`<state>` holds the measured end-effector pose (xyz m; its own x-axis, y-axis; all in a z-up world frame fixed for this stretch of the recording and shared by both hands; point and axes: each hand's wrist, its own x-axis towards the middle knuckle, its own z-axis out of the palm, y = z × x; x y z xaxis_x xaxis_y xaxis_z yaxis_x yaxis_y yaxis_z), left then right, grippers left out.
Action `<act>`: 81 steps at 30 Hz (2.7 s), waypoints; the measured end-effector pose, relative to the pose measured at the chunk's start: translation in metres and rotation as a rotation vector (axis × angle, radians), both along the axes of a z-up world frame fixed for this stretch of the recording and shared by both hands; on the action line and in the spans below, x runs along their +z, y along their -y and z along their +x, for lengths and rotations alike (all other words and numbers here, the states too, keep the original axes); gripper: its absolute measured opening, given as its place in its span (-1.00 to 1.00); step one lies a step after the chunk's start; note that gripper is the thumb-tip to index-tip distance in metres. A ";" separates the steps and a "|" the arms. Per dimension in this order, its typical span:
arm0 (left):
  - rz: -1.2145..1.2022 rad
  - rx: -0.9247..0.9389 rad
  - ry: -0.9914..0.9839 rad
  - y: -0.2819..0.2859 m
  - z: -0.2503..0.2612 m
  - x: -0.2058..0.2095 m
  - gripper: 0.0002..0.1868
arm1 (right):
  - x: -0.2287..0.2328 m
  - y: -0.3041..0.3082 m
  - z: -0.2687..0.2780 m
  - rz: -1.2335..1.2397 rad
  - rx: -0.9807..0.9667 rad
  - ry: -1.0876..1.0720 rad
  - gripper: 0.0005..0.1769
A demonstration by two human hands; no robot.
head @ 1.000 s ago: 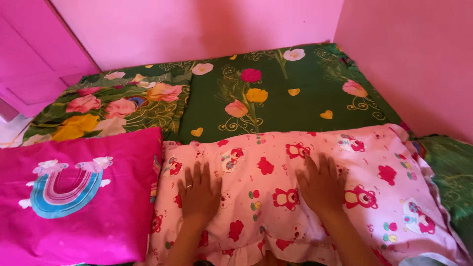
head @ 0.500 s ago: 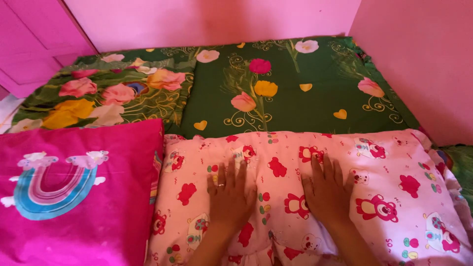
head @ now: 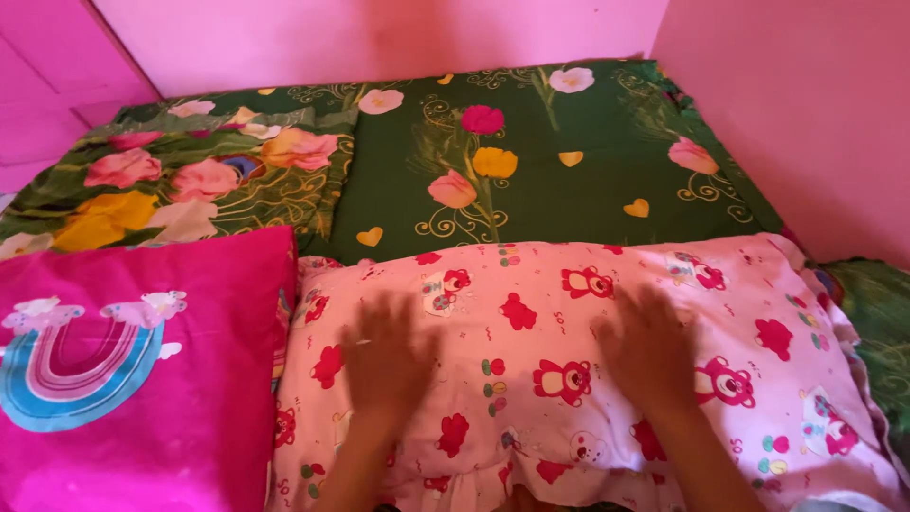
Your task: Arranging and patting pillows on a bed with colorful floral bedsheets.
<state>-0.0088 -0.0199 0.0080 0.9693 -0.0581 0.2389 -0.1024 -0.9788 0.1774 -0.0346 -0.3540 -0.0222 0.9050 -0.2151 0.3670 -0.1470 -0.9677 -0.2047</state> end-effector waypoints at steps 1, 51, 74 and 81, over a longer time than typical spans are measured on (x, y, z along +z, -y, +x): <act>0.000 -0.002 0.002 -0.008 0.003 -0.004 -0.29 | -0.003 0.006 -0.002 0.000 -0.002 0.002 -0.30; 0.028 0.099 -0.466 0.009 -0.010 -0.003 -0.19 | -0.010 -0.008 0.005 0.050 0.135 -0.715 -0.02; -0.021 -0.016 -0.012 -0.020 -0.002 -0.012 -0.22 | -0.026 -0.022 0.005 0.059 0.099 -0.069 -0.22; -0.058 -0.059 0.089 0.020 -0.003 -0.016 -0.23 | 0.006 -0.058 0.025 -0.103 0.124 -0.052 -0.24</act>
<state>-0.0123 -0.0398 -0.0084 0.9396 -0.0975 0.3281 -0.1769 -0.9590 0.2216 -0.0095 -0.2964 -0.0160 0.9407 -0.0641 0.3332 -0.0330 -0.9946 -0.0982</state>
